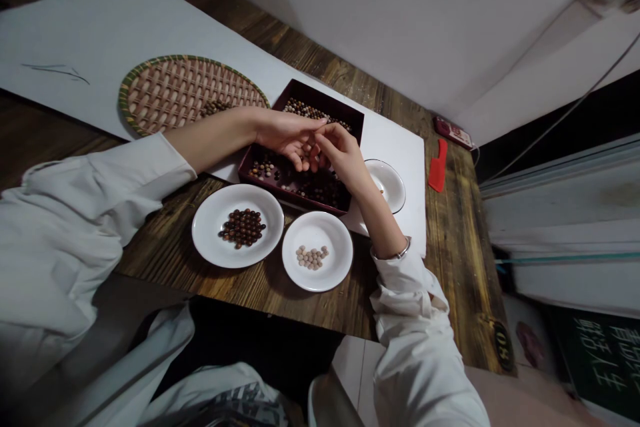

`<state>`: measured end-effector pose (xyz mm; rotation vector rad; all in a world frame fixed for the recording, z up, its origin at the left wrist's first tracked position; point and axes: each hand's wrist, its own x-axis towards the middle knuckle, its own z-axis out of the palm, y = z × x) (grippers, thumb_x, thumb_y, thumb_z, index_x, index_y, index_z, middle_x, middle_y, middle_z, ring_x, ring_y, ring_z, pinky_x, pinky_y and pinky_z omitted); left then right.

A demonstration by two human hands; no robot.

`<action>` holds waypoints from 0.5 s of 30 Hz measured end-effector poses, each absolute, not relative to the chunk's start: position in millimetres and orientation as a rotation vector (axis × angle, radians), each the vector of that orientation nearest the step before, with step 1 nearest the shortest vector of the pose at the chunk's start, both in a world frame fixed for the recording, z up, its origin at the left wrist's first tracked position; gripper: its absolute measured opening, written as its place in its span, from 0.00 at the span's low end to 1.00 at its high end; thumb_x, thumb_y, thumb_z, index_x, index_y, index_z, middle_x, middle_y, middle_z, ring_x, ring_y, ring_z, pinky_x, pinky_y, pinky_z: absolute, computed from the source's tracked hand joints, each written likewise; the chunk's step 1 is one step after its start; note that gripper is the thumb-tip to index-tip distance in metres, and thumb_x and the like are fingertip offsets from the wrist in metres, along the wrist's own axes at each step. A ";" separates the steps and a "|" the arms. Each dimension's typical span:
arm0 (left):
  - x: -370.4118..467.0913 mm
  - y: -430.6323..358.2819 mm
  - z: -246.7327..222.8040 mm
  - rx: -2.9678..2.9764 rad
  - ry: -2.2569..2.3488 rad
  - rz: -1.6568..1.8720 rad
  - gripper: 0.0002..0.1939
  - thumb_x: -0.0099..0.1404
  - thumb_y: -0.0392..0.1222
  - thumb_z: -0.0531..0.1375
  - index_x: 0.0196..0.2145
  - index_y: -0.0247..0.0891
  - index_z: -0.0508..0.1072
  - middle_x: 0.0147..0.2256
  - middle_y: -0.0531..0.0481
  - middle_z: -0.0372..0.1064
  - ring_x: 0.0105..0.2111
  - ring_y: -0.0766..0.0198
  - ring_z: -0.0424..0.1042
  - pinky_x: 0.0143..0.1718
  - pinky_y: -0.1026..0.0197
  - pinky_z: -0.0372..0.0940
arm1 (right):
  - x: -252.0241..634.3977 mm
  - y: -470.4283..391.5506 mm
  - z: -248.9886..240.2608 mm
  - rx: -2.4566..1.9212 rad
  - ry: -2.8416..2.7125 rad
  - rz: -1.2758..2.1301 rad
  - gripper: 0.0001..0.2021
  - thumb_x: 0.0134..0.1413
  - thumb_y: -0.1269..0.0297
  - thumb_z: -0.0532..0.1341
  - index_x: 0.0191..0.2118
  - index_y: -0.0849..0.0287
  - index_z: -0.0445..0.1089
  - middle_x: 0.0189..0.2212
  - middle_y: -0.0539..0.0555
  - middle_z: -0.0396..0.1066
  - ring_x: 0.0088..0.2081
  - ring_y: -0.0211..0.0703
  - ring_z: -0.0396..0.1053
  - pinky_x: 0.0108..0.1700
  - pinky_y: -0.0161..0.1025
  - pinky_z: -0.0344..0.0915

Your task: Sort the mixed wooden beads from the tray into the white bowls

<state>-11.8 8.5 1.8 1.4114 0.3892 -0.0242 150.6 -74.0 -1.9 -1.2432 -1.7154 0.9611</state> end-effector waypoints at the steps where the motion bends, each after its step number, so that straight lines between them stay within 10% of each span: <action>1: -11.7 8.8 1.5 1.414 0.392 -0.023 0.28 0.68 0.57 0.48 0.52 0.32 0.71 0.37 0.45 0.72 0.50 0.56 0.68 0.46 0.62 0.64 | 150.4 -74.2 -1.7 -1.248 -1.716 0.962 0.14 0.60 0.49 0.62 0.37 0.54 0.64 0.26 0.47 0.68 0.24 0.36 0.66 0.25 0.35 0.62; 15: -10.0 6.9 5.6 1.370 0.538 -0.054 0.33 0.70 0.63 0.42 0.36 0.33 0.74 0.30 0.45 0.68 0.40 0.59 0.67 0.33 0.63 0.59 | 149.9 -74.7 -0.3 -1.250 -1.703 0.941 0.14 0.61 0.51 0.62 0.34 0.56 0.66 0.25 0.48 0.68 0.22 0.36 0.64 0.24 0.36 0.60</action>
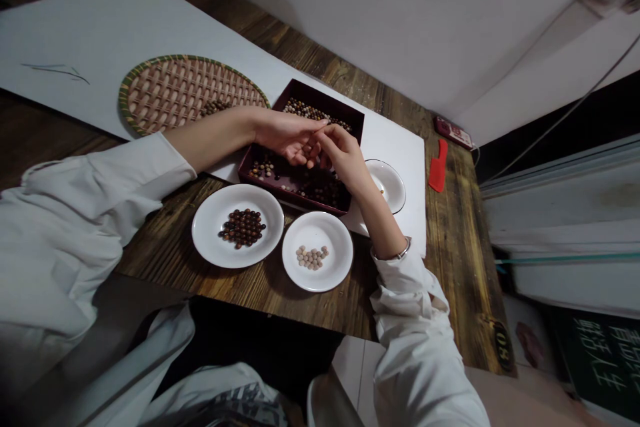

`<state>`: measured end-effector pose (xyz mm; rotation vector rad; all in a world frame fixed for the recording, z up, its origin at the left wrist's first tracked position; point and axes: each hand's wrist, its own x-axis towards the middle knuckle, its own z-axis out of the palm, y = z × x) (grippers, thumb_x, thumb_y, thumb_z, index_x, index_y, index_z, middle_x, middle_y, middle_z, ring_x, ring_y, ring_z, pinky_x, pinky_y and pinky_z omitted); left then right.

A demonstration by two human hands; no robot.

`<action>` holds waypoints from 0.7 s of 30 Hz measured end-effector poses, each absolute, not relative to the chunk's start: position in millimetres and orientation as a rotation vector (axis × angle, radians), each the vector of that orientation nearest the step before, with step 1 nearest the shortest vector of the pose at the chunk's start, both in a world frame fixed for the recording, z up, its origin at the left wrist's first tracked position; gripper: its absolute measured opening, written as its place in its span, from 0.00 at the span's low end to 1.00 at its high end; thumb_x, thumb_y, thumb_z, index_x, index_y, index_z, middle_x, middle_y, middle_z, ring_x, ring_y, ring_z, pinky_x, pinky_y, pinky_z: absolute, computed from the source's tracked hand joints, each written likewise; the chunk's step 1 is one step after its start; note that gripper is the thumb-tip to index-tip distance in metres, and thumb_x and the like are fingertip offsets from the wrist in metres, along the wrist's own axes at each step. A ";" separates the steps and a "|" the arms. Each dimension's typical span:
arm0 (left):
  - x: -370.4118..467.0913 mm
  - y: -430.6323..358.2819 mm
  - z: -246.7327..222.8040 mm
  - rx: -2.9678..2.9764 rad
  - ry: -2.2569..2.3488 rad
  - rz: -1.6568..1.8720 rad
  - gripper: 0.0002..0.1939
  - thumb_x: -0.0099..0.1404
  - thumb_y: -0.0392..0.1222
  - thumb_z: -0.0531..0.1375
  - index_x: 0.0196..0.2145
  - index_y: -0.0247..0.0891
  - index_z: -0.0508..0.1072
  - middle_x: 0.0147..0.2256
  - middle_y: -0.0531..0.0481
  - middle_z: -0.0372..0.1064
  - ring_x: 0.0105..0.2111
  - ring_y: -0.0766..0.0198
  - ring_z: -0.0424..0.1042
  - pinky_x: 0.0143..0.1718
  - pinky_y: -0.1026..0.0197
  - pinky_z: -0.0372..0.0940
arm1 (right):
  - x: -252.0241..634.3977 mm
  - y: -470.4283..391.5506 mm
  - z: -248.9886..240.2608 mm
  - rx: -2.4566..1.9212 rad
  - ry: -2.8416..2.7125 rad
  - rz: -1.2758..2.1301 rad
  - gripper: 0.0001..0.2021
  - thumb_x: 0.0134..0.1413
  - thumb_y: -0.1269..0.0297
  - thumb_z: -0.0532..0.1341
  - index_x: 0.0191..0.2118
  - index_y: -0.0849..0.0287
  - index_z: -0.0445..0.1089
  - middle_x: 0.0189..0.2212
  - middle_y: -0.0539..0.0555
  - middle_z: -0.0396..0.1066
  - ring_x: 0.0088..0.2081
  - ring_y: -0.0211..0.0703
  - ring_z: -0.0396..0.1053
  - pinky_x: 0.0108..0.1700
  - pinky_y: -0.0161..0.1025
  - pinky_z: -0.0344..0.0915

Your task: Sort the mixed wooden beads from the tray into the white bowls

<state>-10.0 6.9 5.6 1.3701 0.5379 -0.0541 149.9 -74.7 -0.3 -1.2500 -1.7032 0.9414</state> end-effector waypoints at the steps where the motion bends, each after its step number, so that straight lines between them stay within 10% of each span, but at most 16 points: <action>1: -10.1 6.7 5.5 1.369 0.536 -0.050 0.33 0.70 0.63 0.42 0.36 0.33 0.74 0.30 0.45 0.68 0.40 0.59 0.67 0.33 0.63 0.59 | 149.8 -75.0 -0.1 -1.250 -1.704 0.940 0.14 0.61 0.50 0.62 0.34 0.56 0.65 0.25 0.48 0.68 0.22 0.36 0.64 0.24 0.36 0.60; 21: -10.9 7.2 4.5 1.422 0.409 -0.027 0.22 0.66 0.56 0.49 0.42 0.37 0.73 0.34 0.50 0.69 0.43 0.64 0.67 0.39 0.67 0.62 | 152.2 -70.7 -6.2 -1.217 -1.567 0.969 0.07 0.58 0.62 0.59 0.41 0.52 0.60 0.24 0.44 0.67 0.22 0.36 0.65 0.27 0.37 0.62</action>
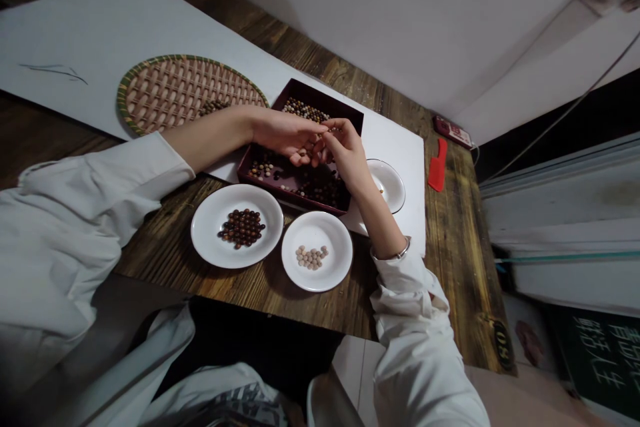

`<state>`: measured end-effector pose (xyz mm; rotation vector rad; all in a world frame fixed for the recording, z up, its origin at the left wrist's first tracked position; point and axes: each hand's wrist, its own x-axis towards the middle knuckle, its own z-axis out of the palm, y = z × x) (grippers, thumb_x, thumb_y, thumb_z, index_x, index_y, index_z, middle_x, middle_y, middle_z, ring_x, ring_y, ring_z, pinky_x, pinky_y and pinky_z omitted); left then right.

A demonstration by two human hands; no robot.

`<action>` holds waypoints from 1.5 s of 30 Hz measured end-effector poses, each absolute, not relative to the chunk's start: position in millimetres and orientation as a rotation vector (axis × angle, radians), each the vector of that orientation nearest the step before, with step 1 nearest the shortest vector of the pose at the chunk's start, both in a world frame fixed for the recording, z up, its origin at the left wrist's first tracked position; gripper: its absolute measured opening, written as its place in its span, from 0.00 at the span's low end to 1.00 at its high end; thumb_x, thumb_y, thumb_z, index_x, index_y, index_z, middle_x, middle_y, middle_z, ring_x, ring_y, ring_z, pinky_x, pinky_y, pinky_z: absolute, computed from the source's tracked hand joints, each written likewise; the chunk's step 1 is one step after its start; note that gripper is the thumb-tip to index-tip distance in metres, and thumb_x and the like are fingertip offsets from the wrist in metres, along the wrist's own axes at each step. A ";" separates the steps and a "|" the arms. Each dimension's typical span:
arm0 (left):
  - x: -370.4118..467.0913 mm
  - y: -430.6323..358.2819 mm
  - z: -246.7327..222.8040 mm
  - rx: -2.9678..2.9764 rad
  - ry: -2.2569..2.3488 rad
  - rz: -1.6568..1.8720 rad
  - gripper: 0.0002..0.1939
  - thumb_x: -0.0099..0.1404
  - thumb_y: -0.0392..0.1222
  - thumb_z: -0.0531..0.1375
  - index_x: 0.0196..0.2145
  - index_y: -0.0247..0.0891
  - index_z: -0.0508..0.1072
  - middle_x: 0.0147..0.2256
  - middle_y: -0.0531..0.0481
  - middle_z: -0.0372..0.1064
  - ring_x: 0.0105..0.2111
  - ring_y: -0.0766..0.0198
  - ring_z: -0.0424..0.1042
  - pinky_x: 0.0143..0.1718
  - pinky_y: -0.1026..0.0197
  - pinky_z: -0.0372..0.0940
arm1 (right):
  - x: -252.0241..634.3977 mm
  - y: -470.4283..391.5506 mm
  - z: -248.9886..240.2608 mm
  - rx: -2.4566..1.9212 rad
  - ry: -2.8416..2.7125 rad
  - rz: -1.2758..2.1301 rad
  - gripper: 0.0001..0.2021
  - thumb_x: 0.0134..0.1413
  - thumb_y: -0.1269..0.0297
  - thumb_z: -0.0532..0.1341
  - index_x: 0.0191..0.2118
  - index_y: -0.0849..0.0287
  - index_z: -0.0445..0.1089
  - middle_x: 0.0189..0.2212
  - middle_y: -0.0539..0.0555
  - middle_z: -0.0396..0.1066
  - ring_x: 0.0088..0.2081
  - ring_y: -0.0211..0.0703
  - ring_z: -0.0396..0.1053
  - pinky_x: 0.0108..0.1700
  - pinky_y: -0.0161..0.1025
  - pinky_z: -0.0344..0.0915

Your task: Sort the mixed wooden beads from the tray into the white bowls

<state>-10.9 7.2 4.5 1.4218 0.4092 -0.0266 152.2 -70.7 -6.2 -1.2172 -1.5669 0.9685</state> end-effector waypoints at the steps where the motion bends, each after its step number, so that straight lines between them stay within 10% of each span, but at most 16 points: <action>1: -10.9 7.2 4.4 1.424 0.406 -0.023 0.21 0.66 0.56 0.50 0.42 0.37 0.73 0.34 0.50 0.69 0.43 0.64 0.67 0.39 0.67 0.61 | 151.7 -71.1 -5.6 -1.222 -1.567 0.970 0.07 0.58 0.63 0.59 0.41 0.52 0.60 0.24 0.44 0.67 0.22 0.36 0.65 0.27 0.37 0.62; 27: -11.8 2.2 6.9 1.413 0.420 0.053 0.09 0.56 0.28 0.52 0.33 0.31 0.70 0.32 0.52 0.67 0.39 0.68 0.65 0.43 0.65 0.57 | 157.5 -66.9 -13.2 -1.260 -1.594 0.838 0.16 0.58 0.48 0.59 0.46 0.48 0.58 0.27 0.47 0.67 0.26 0.40 0.68 0.30 0.40 0.67; 45: -10.8 8.1 -2.5 1.463 0.424 0.079 0.02 0.55 0.35 0.59 0.29 0.37 0.72 0.30 0.51 0.67 0.36 0.64 0.66 0.37 0.61 0.59 | 154.0 -69.6 -9.8 -1.277 -1.624 0.837 0.13 0.58 0.52 0.61 0.43 0.49 0.60 0.26 0.47 0.67 0.26 0.41 0.68 0.28 0.39 0.67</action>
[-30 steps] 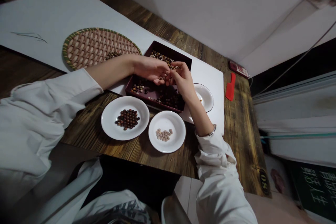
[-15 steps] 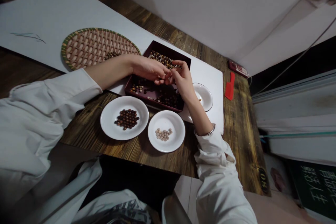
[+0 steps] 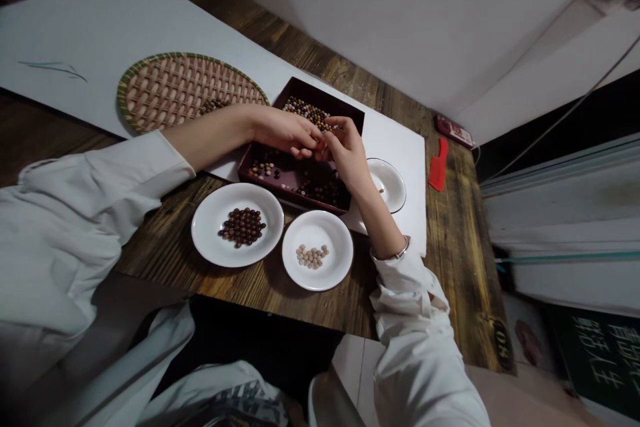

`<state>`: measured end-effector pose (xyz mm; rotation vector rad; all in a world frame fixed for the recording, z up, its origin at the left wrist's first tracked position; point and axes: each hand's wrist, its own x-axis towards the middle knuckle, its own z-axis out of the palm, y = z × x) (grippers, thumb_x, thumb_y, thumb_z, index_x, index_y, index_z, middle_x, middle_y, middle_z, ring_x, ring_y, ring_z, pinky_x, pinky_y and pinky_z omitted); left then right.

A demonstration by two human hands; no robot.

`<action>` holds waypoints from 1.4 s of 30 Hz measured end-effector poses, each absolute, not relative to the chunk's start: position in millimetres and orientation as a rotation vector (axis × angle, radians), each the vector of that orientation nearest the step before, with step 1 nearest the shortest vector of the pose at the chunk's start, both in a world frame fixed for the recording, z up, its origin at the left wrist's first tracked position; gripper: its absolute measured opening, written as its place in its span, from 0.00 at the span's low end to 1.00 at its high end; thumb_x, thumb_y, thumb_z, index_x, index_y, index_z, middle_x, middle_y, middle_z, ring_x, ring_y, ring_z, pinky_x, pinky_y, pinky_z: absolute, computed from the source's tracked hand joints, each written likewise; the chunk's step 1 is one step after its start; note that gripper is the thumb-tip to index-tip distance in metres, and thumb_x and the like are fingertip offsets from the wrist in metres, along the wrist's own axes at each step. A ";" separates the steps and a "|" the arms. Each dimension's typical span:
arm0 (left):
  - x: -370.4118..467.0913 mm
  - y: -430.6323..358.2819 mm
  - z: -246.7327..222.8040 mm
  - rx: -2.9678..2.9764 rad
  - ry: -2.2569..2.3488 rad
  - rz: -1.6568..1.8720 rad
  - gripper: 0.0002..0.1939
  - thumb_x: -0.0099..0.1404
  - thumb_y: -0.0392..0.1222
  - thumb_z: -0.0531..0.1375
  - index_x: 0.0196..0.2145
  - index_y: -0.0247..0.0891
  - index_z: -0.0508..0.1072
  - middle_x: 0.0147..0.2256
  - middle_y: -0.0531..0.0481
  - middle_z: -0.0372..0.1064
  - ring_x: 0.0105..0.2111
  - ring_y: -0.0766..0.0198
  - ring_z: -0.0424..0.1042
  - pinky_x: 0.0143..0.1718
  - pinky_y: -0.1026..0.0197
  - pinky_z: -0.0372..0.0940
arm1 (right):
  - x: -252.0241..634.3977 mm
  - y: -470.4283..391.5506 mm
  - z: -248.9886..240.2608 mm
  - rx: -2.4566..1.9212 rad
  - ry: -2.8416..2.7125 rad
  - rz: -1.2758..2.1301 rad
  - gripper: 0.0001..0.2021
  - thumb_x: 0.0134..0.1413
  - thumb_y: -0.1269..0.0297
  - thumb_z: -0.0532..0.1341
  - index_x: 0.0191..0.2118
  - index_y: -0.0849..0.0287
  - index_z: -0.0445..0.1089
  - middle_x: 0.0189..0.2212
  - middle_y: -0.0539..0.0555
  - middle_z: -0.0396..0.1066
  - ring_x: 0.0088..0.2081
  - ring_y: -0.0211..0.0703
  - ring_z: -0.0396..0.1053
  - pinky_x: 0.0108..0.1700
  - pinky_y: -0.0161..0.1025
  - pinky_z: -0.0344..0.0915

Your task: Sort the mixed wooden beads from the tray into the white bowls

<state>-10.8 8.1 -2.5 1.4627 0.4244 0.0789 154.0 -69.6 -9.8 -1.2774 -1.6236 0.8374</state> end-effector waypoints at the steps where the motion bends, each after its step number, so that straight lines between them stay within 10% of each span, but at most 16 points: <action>1: -10.6 7.7 -2.1 1.455 0.431 0.083 0.02 0.55 0.34 0.59 0.28 0.37 0.71 0.30 0.52 0.67 0.33 0.65 0.65 0.36 0.61 0.58 | 154.2 -69.4 -10.2 -1.276 -1.626 0.833 0.13 0.58 0.51 0.61 0.43 0.49 0.60 0.26 0.47 0.67 0.26 0.41 0.68 0.28 0.39 0.67; 16: -10.0 8.6 1.6 1.413 0.438 0.130 0.09 0.62 0.37 0.56 0.24 0.38 0.66 0.18 0.56 0.48 0.19 0.71 0.50 0.25 0.61 0.53 | 153.6 -70.4 -8.7 -1.260 -1.662 0.801 0.14 0.60 0.46 0.59 0.42 0.49 0.61 0.25 0.47 0.64 0.23 0.38 0.65 0.26 0.38 0.66; 23: -9.5 13.4 0.6 1.392 0.409 0.207 0.05 0.62 0.40 0.59 0.28 0.38 0.68 0.18 0.54 0.53 0.22 0.67 0.62 0.27 0.61 0.57 | 154.1 -69.7 -12.2 -1.240 -1.740 0.790 0.15 0.62 0.45 0.57 0.44 0.50 0.62 0.27 0.48 0.66 0.25 0.38 0.66 0.29 0.39 0.67; 42: -2.3 18.0 -5.9 1.512 0.602 0.496 0.06 0.58 0.39 0.58 0.24 0.37 0.68 0.17 0.54 0.48 0.21 0.68 0.55 0.28 0.56 0.49 | 143.8 -83.8 -1.7 -1.586 -2.170 0.525 0.29 0.66 0.61 0.53 0.69 0.54 0.44 0.35 0.52 0.74 0.35 0.47 0.74 0.44 0.49 0.72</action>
